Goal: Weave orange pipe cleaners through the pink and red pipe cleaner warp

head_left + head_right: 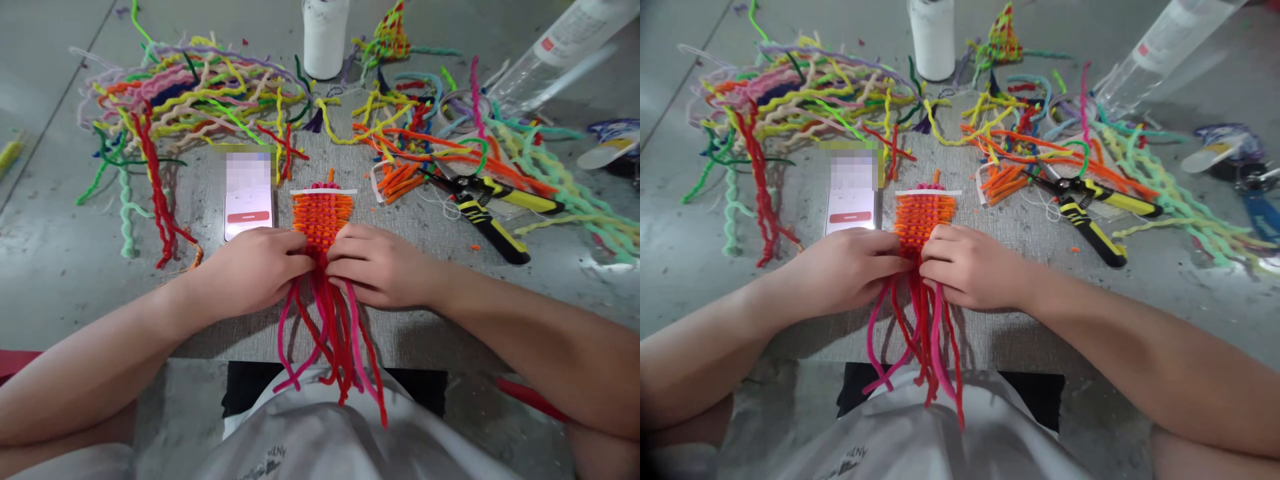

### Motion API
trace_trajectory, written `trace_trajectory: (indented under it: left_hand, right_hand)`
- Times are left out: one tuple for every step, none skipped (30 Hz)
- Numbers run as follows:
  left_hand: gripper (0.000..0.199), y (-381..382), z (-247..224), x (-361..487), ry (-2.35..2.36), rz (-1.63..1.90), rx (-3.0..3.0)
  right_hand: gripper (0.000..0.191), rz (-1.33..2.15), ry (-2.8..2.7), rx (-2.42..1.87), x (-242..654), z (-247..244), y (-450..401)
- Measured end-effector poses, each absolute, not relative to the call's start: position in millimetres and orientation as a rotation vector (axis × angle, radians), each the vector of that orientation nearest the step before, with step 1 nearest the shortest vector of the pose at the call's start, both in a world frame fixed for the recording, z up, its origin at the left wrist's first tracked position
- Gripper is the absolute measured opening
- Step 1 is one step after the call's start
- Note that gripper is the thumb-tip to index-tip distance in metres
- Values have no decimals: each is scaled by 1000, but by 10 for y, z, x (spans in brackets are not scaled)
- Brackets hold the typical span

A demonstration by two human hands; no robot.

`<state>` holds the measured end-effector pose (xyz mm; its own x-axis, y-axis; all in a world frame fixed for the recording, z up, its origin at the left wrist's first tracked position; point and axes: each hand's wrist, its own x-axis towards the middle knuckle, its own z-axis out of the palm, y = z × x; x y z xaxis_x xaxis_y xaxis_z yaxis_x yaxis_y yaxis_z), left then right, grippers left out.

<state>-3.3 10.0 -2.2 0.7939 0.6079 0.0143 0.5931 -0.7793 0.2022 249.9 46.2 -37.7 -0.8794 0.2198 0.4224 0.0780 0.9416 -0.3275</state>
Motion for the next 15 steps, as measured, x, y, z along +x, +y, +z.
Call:
trace_trajectory:
  left_hand:
    - [22,99,-21,-29,910,113,2826]
    - [21,98,-19,-26,874,96,2862]
    - [21,99,-16,-23,838,81,2894]
    - [20,101,-13,-22,813,78,2909]
    - [21,103,-10,-21,783,79,2915]
    - [23,105,-8,-20,750,82,2916]
    - [25,107,-7,-18,722,87,2911]
    - [27,107,-7,-15,699,95,2902]
    - [28,105,-9,-11,684,103,2891]
    - [27,101,-11,-5,674,111,2878]
    - [26,95,-14,2,666,119,2869]
    - [25,87,-18,11,661,123,2864]
    - [23,79,-23,20,660,122,2865]
    - [21,71,-28,29,669,120,2873]
    - [19,63,-33,38,685,119,2887]
  right_hand:
    - [19,426,-2628,-223,2487,-376,462]
    - [21,432,-2628,-231,2477,-373,459]
    - [23,434,-2629,-239,2470,-370,456]
    - [23,432,-2629,-244,2465,-368,452]
    - [23,425,-2630,-249,2462,-366,448]
    - [23,416,-2632,-254,2461,-364,445]
    - [22,409,-2634,-257,2461,-364,443]
    - [22,406,-2636,-258,2461,-363,442]
    - [22,406,-2637,-258,2461,-363,442]
    - [22,405,-2638,-256,2461,-363,442]
    - [22,404,-2638,-256,2460,-364,442]
    - [22,400,-2640,-260,2459,-365,443]
    - [22,392,-2643,-269,2457,-366,443]
    - [21,384,-2650,-282,2455,-369,443]
    - [19,378,-2658,-299,2453,-373,442]
